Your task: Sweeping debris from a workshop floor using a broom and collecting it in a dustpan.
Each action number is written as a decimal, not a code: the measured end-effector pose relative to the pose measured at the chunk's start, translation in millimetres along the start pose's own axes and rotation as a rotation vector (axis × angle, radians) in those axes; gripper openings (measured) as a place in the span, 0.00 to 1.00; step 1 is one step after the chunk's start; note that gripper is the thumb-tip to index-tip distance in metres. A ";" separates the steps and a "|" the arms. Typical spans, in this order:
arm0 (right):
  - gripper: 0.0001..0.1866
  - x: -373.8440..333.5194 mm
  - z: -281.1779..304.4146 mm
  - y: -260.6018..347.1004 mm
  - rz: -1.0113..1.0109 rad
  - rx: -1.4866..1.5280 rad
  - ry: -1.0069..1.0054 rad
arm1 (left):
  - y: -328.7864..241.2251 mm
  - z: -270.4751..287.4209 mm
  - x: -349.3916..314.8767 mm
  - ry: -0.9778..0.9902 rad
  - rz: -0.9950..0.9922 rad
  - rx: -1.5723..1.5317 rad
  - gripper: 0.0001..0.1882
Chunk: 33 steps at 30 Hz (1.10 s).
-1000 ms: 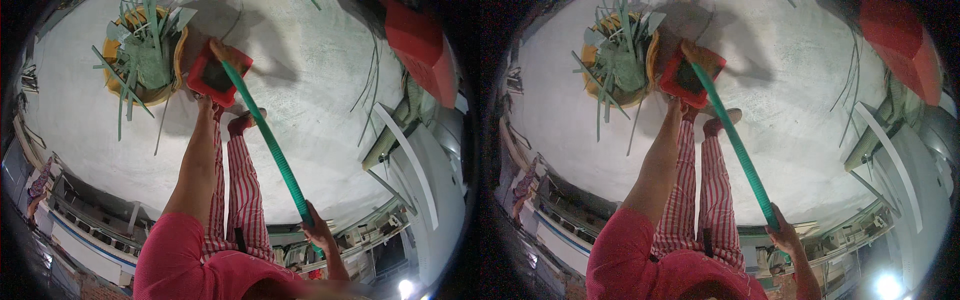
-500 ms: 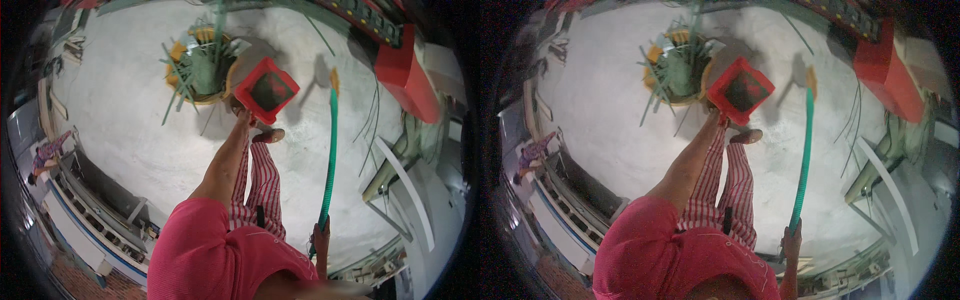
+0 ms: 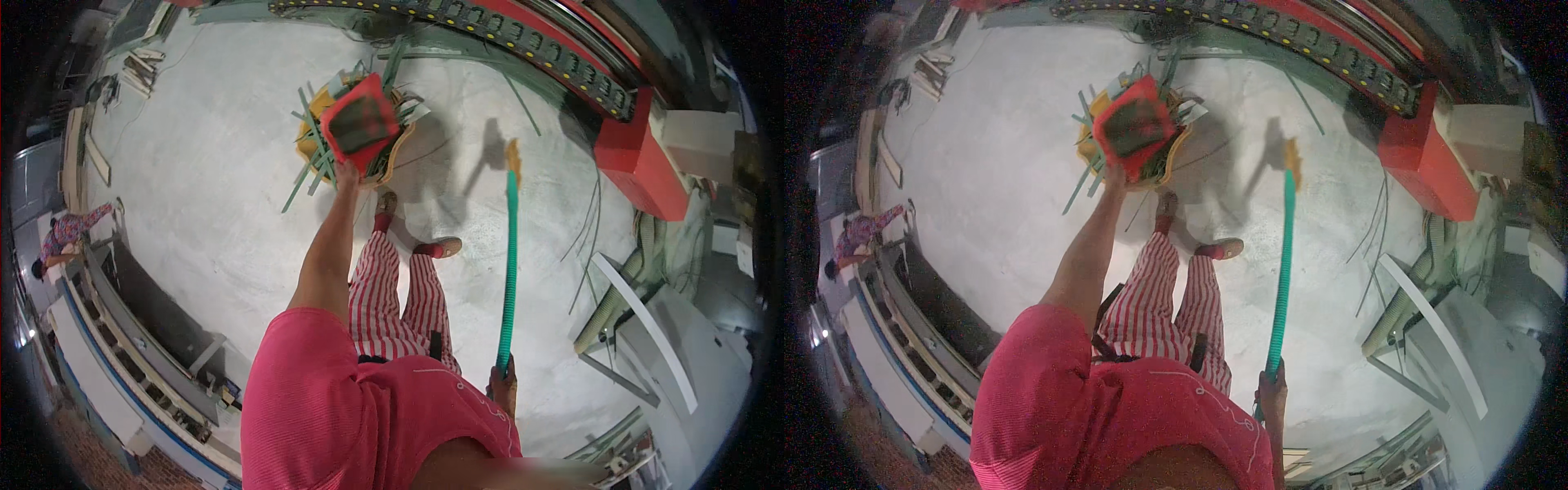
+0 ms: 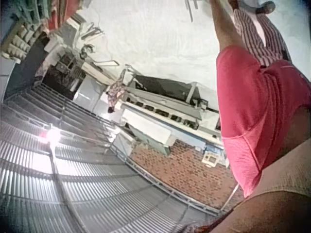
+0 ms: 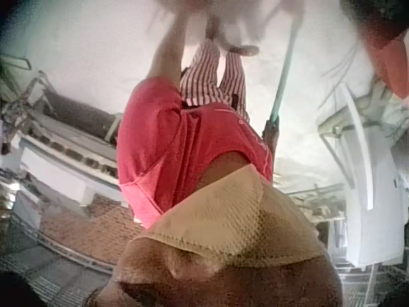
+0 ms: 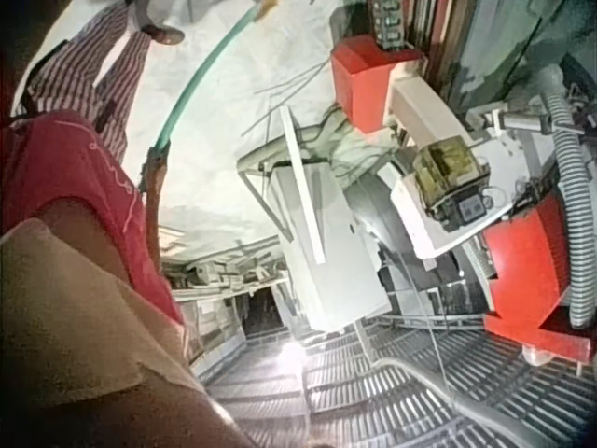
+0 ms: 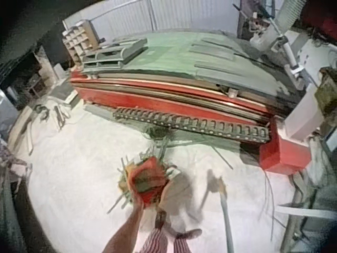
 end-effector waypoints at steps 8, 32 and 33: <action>0.28 -15.0 -59.9 71.0 0.042 -0.065 0.096 | -1.7 17.8 44.1 -0.662 -0.737 0.882 0.19; 0.31 3.1 -130.0 153.5 0.353 -0.344 0.289 | -60.4 26.7 -1.7 -0.419 -0.512 0.734 0.25; 0.31 2.7 -129.4 156.1 0.361 -0.359 0.264 | -62.3 33.6 5.8 -0.424 -0.514 0.734 0.25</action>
Point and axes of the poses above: each hand's wrist, its own x-axis towards the middle knuckle, its own z-axis out of the back of the hand, y = z × x, the point moved 1 cm from there along x, towards the middle knuckle, and after that the axes turned 15 degrees about z, right-handed, at the moved point
